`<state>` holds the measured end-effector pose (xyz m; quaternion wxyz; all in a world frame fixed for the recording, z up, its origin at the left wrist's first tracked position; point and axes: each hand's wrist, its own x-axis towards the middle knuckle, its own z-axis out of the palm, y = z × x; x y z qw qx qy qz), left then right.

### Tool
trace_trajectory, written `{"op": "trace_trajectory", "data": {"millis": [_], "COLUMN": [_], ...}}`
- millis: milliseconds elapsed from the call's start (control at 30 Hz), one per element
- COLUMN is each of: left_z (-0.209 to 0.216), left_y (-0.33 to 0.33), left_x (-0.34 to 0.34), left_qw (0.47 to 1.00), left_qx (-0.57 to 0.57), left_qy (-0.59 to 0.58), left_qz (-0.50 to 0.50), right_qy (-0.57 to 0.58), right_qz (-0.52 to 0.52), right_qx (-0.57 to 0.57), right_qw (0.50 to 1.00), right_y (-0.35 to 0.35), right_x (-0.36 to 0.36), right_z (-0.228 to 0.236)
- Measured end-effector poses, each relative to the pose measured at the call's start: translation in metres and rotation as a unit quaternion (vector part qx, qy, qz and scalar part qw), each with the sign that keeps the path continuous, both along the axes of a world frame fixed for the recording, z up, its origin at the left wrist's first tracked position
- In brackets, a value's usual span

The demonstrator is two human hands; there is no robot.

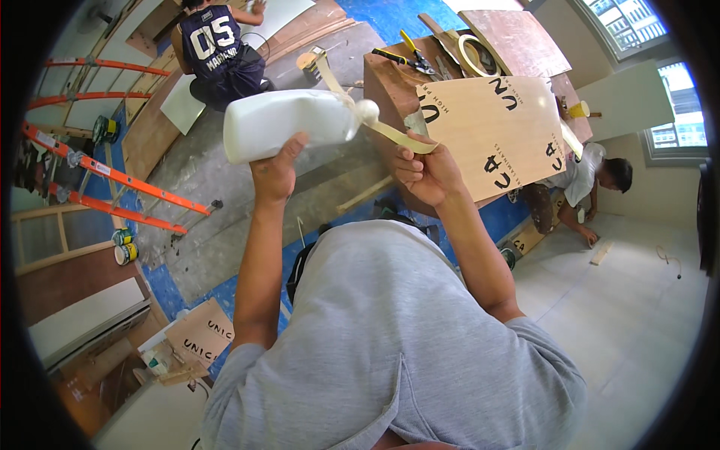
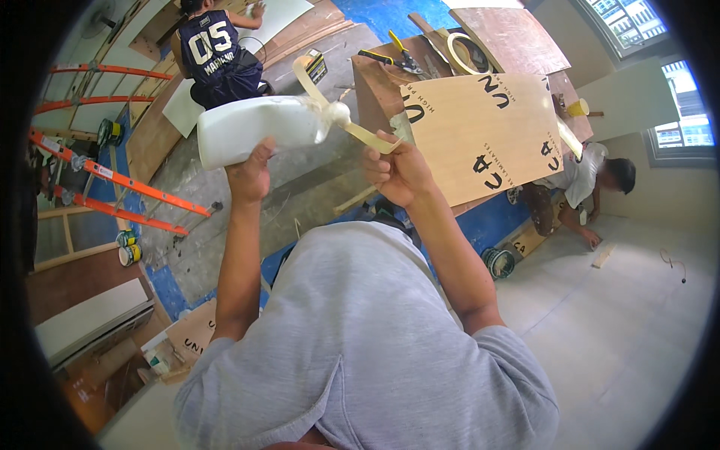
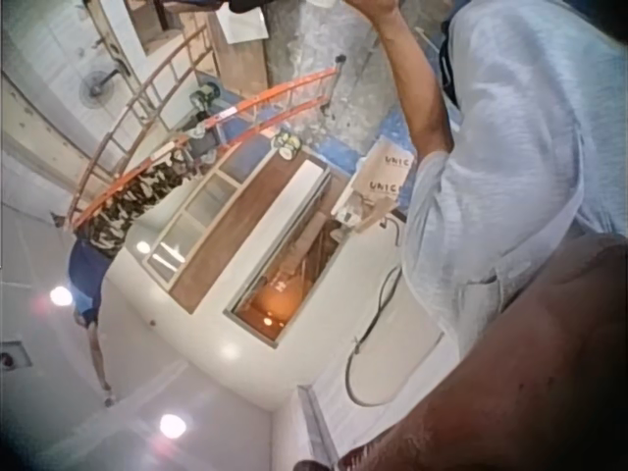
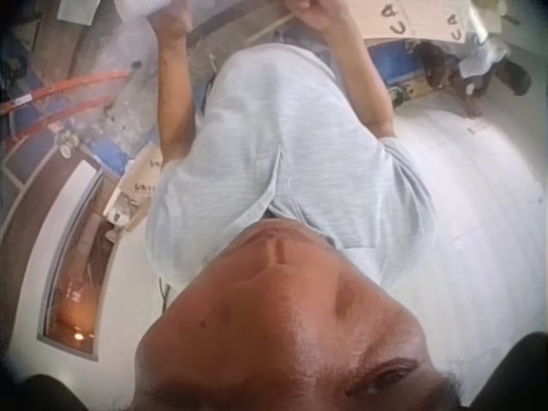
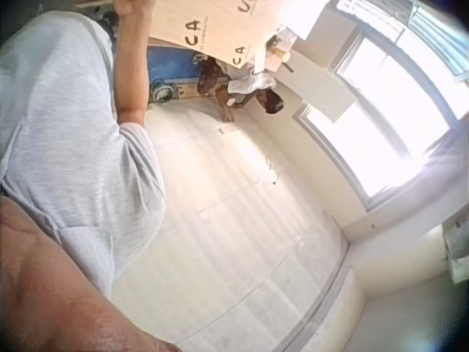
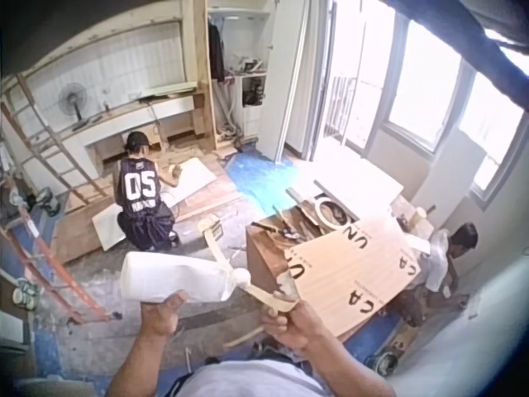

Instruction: The person trims a roll of veneer edging using a pair of shears and then applies glue from a squeeze bottle to the back of the veneer strip before pressing a larger laminate panel onto a work surface.

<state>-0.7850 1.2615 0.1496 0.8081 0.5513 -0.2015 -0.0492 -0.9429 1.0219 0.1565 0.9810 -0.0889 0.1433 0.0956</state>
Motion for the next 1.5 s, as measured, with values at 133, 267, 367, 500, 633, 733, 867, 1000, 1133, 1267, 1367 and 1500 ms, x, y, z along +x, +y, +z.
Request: {"op": "trace_trajectory", "data": {"millis": [133,267,367,500,633,733,867,1000,1133,1267,1367,1500], "left_z": [-0.007,-0.005,-0.005,0.0,0.0,-0.001,0.001,0.005,0.0,0.005,-0.009,-0.009], "left_y": [0.007,0.007,0.007,-0.001,0.002,0.0,-0.007,0.001,0.006,0.008,0.019,0.02], "left_x": [0.016,0.01,0.008,0.006,0.013,0.005,0.006,0.015,0.017,0.013,0.017,0.011], "left_qw": [1.0,1.0,1.0,1.0,0.996,1.0,0.999,0.998,0.999,0.999,1.0,0.999], "left_qx": [0.019,-0.01,-0.017,-0.02,-0.022,-0.014,-0.044,-0.043,0.0,-0.036,-0.01,-0.025], "left_qy": [-0.01,0.011,0.019,0.011,0.083,0.022,0.017,0.046,-0.032,0.03,-0.007,0.033], "left_qz": [-0.005,-0.001,-0.007,-0.012,-0.012,-0.013,0.016,0.026,0.039,0.027,0.009,0.002], "right_qy": [0.0,0.0,0.01,0.018,0.012,0.014,0.018,0.008,0.002,-0.002,-0.002,-0.003], "right_qz": [-0.005,-0.009,-0.011,-0.012,-0.019,-0.009,-0.011,-0.015,-0.011,-0.009,-0.002,0.006], "right_qx": [-0.005,0.0,-0.004,-0.01,-0.024,0.002,-0.005,-0.004,-0.001,-0.001,0.006,0.003], "right_qw": [1.0,1.0,1.0,1.0,0.999,1.0,1.0,1.0,1.0,1.0,1.0,1.0], "right_y": [-0.002,0.0,0.004,0.004,0.002,0.003,0.002,0.003,0.002,0.0,0.001,0.001], "right_x": [-0.001,0.001,-0.001,-0.001,-0.002,-0.003,-0.003,-0.005,-0.005,-0.007,-0.006,-0.007], "right_z": [-0.006,0.0,0.004,0.007,0.009,0.006,0.008,0.008,0.008,0.004,0.003,0.0]}}
